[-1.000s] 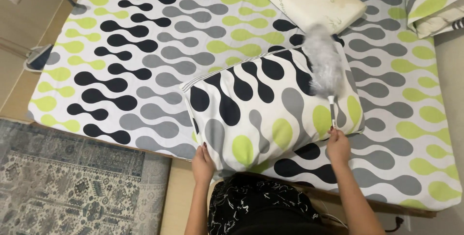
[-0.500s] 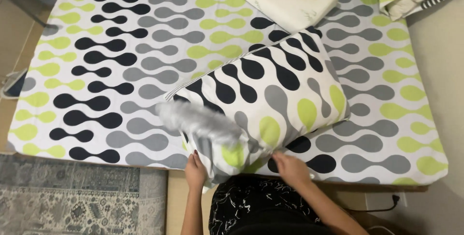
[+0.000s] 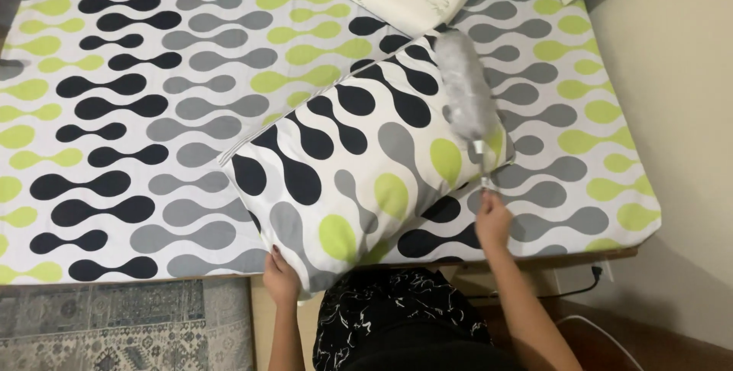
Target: Dusting a pillow and then removing and folding its pillowcase.
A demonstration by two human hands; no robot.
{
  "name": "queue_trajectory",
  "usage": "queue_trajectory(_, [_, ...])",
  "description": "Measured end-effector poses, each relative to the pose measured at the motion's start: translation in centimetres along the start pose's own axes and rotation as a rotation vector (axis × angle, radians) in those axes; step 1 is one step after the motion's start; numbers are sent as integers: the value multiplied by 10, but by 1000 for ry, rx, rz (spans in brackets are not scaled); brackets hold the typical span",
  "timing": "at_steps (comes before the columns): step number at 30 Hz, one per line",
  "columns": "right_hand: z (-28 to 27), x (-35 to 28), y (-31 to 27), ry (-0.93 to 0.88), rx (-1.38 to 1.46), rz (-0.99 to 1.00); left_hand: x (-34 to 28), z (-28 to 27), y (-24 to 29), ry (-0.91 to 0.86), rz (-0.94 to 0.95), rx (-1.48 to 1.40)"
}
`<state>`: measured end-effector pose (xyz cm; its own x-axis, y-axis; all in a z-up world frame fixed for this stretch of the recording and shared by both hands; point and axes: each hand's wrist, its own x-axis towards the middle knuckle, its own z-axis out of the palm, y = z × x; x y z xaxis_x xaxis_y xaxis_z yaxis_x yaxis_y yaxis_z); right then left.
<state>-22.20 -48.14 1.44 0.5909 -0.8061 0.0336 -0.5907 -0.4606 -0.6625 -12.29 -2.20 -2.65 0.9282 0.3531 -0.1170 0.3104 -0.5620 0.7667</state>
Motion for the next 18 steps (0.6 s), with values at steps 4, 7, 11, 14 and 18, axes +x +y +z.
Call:
queue_trajectory(4, [18,-62,-39,-146,89,-77,15,25,-41,59,-11,-163])
queue_trajectory(7, [22,-106,-47,-299,252,-431,14,25,-34,76,-65,-375])
queue_trajectory(11, [9,-123,-50,-736,110,-422,33,38,-68,-12,-337,-865])
queue_trajectory(14, [4,-109,-22,-746,80,-521,27,22,-51,-137,-479,-1027])
queue_trajectory(18, [-9,-75,23,-480,-151,-131,3,-17,23,-298,-510,-1059])
